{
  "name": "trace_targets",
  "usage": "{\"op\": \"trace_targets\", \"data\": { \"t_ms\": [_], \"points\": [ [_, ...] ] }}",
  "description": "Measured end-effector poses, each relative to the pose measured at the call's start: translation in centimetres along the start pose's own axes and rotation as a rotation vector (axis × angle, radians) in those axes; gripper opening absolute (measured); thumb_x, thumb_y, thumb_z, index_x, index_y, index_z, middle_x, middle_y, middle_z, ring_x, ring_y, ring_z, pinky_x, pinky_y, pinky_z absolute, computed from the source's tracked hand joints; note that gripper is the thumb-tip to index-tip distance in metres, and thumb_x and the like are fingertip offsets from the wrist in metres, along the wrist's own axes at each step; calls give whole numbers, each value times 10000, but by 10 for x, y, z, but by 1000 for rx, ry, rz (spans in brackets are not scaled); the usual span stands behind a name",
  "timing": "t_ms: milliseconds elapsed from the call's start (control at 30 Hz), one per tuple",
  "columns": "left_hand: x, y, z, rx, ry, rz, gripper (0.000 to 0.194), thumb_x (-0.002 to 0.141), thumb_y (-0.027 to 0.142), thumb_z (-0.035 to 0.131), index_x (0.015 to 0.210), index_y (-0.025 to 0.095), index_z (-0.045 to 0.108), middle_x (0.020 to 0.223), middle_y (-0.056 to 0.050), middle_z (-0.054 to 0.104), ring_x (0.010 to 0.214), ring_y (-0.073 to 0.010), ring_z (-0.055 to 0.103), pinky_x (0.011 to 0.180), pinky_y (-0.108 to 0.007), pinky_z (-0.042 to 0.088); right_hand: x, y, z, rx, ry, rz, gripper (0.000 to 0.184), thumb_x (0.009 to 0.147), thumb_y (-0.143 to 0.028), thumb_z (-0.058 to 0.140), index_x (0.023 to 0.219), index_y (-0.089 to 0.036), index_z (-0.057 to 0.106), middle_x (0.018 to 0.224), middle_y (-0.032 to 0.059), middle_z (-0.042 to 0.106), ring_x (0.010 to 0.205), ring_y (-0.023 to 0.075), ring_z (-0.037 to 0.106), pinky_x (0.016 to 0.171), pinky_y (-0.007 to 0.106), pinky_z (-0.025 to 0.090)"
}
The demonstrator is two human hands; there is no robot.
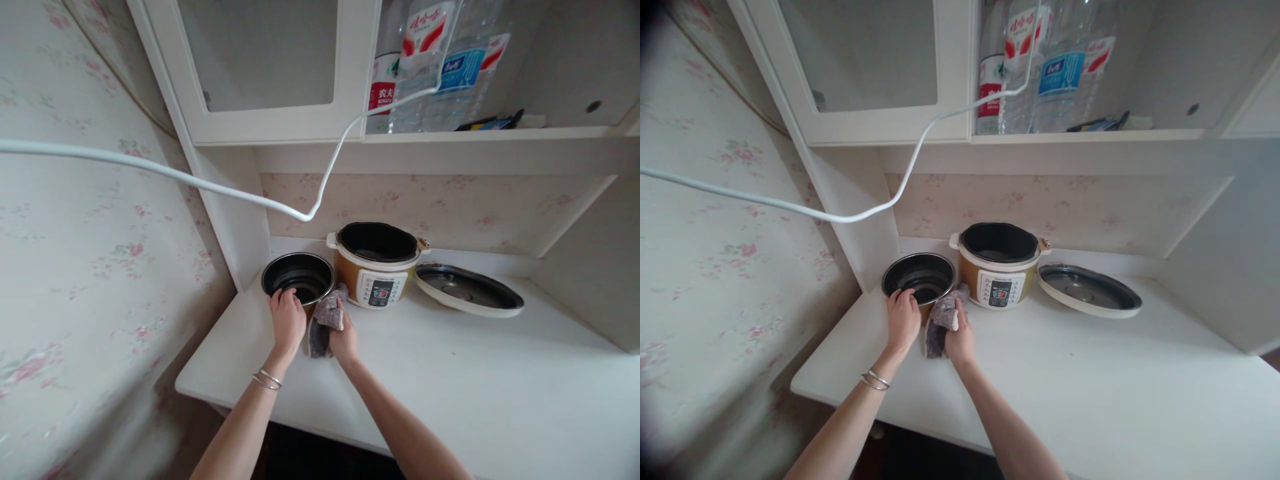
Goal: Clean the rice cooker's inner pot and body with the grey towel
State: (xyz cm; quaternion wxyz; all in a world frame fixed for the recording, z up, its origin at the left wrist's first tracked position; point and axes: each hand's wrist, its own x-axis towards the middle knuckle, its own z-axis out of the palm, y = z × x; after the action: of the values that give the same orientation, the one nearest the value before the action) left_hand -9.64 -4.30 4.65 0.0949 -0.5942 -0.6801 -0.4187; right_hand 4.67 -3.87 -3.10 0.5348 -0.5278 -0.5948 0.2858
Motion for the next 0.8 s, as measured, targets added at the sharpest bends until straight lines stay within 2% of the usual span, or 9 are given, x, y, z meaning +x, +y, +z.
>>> {"op": "trace_targets", "data": {
  "t_ms": [100, 167, 300, 400, 500, 567, 633, 800],
  "points": [
    [-10, 3, -4, -80, -83, 54, 315, 947, 179, 357, 1142, 125, 598, 1158, -146, 658, 1232, -285, 508, 1101, -594, 275, 23, 2, -9, 27, 9, 55, 758, 680, -33, 424, 1406, -249, 445, 1340, 24, 580, 1267, 200, 510, 1078, 400, 395],
    [-10, -6, -15, -132, -148, 121, 321, 961, 200, 348, 1181, 145, 575, 1229, -137, 625, 1229, -251, 526, 1101, -545, 324, 34, 4, -12, 36, -10, 33, 736, 674, -40, 446, 1382, -239, 477, 1318, 30, 598, 1264, 205, 512, 1089, 407, 378],
    [13, -49, -46, -112, -268, 325, 338, 968, 287, 382, 1218, 190, 587, 1316, -111, 574, 1237, -214, 528, 1066, -416, 421, 38, 9, -9, 66, -39, -52, 736, 666, -56, 508, 1382, -221, 474, 1350, 53, 571, 1271, 214, 502, 1100, 417, 357],
    [39, -86, -61, 28, -357, 436, 367, 963, 337, 399, 1236, 202, 604, 1346, -92, 569, 1277, -236, 492, 1107, -462, 366, 38, 10, -2, 87, -54, -55, 728, 683, -74, 530, 1392, -226, 459, 1367, 57, 555, 1262, 214, 509, 1091, 433, 366],
    [54, -108, -63, 104, -421, 485, 354, 961, 340, 405, 1191, 221, 645, 1269, -63, 632, 1246, -230, 520, 1084, -447, 398, 39, 8, 4, 91, -70, -11, 708, 702, -90, 529, 1392, -233, 460, 1334, 53, 583, 1237, 217, 532, 1068, 446, 390],
    [55, -110, -59, 115, -397, 492, 325, 954, 314, 425, 1143, 220, 673, 1190, -52, 673, 1215, -229, 541, 1048, -410, 439, 37, 6, 8, 79, -77, 19, 693, 721, -104, 514, 1400, -229, 451, 1311, 55, 600, 1234, 222, 535, 1056, 451, 401],
    [48, -101, -54, 126, -330, 475, 293, 942, 286, 453, 1095, 217, 693, 1136, -53, 693, 1178, -244, 562, 1023, -403, 459, 31, 4, 14, 74, -84, 31, 692, 742, -113, 489, 1422, -225, 422, 1316, 59, 595, 1253, 222, 520, 1055, 450, 404],
    [16, -50, -42, 170, -202, 372, 292, 933, 219, 446, 1093, 203, 690, 1057, -83, 705, 1099, -282, 594, 996, -450, 466, 10, 4, 31, 98, -74, -24, 750, 727, -79, 455, 1457, -224, 361, 1458, 41, 450, 1368, 200, 379, 1128, 432, 314]
  ]
}}
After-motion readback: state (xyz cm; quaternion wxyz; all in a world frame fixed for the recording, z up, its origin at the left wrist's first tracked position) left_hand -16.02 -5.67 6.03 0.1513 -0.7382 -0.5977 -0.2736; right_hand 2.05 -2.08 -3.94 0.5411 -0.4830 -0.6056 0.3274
